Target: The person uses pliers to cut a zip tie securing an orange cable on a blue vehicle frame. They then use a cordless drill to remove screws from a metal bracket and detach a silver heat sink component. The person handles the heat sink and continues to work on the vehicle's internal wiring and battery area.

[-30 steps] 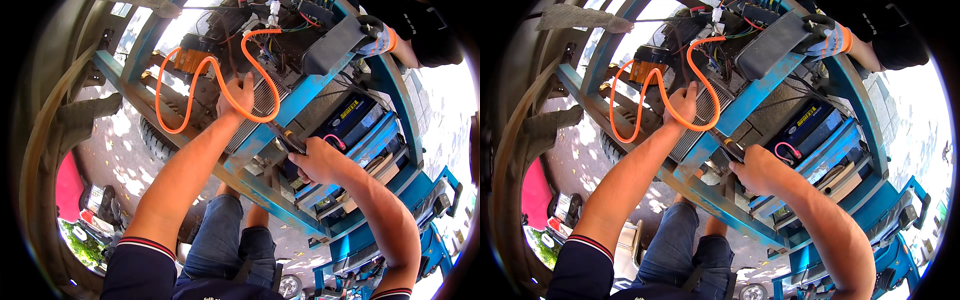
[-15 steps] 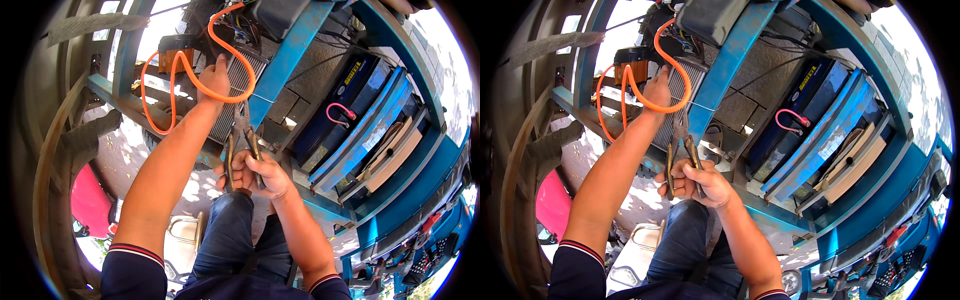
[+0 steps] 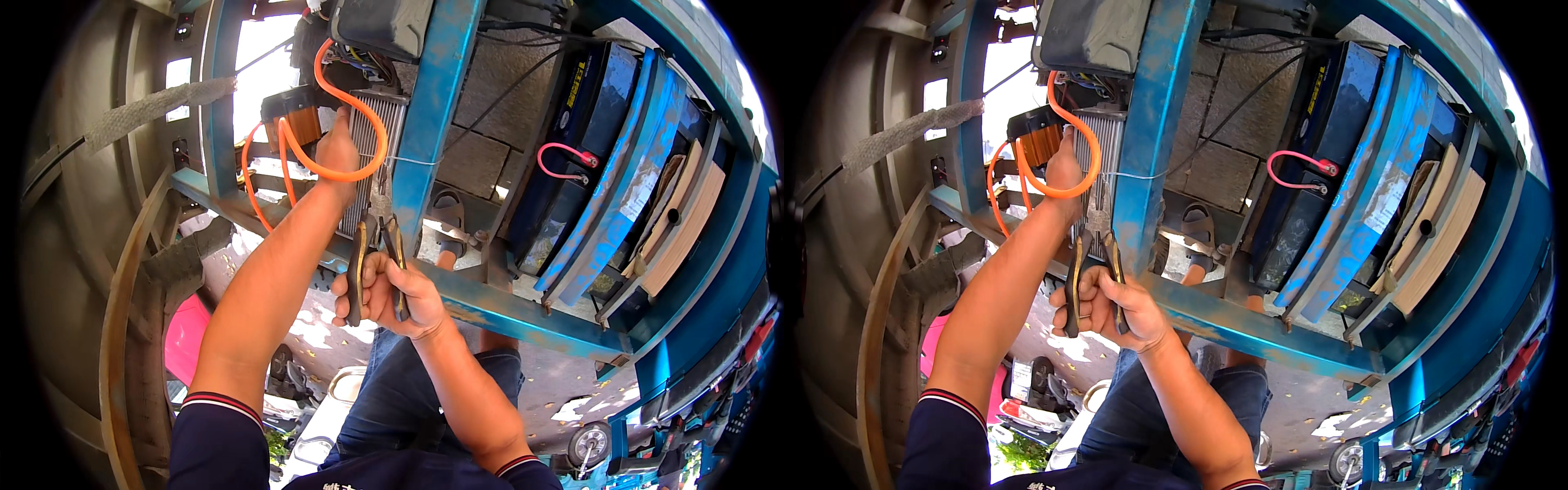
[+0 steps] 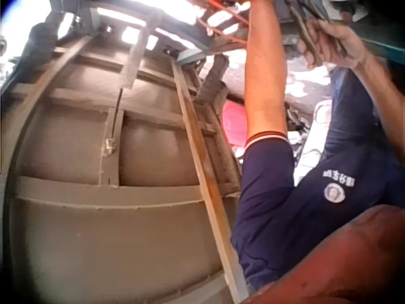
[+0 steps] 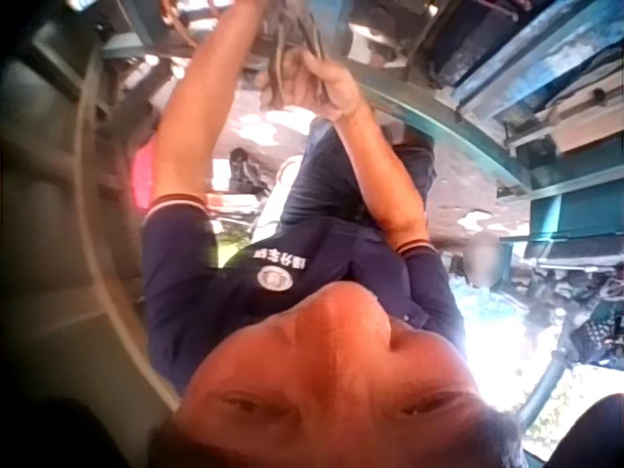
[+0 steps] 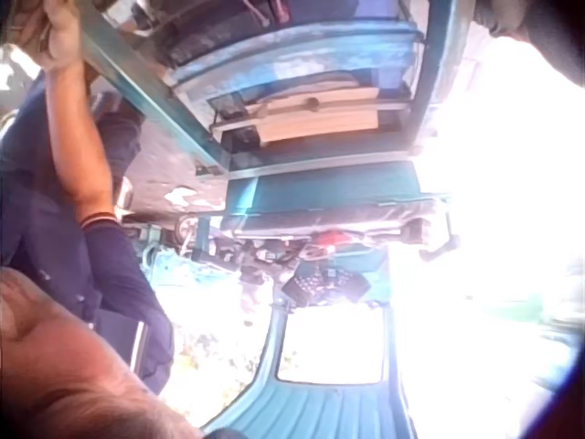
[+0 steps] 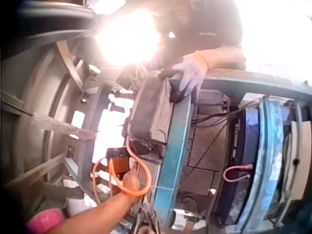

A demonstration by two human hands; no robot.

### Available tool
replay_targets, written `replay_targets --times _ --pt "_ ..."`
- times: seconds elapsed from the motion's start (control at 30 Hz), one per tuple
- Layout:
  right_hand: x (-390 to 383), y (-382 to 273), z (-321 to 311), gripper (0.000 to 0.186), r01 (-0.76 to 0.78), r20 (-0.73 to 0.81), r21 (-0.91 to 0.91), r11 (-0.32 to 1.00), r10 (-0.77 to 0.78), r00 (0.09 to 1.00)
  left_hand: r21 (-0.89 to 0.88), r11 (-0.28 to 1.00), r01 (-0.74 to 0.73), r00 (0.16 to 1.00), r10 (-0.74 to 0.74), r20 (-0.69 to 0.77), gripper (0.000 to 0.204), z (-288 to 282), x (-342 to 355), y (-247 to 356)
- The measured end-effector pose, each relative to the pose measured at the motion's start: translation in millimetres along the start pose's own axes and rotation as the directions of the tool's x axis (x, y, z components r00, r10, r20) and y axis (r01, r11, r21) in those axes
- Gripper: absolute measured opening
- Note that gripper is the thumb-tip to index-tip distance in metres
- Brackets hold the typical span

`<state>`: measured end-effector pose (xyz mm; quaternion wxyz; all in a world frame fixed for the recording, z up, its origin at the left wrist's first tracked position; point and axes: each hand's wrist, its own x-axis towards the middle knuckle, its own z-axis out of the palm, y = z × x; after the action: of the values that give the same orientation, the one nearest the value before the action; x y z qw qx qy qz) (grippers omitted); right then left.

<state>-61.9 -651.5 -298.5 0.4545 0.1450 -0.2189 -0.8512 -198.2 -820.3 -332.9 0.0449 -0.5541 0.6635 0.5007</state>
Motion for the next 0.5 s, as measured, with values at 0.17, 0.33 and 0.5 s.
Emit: replay_targets --times 0.17,0.33,0.5 --pt "8.7 22.8 9.6 0.038 0.081 0.043 0.222 0.972 -0.093 0.995 -0.043 0.998 0.045 0.996 -0.042 0.079 0.08 0.8 -8.8 6.1" --pt "10.3 34.7 4.0 0.04 0.121 0.032 0.294 0.948 -0.136 0.99 -0.008 0.997 0.08 0.995 -0.08 0.058 0.086 5.0 -17.4 14.0" --pt "21.3 30.0 10.8 0.046 0.119 -0.011 0.226 0.967 -0.12 0.993 0.019 0.999 0.034 0.999 -0.035 0.028 0.077 3.1 -7.2 5.5"
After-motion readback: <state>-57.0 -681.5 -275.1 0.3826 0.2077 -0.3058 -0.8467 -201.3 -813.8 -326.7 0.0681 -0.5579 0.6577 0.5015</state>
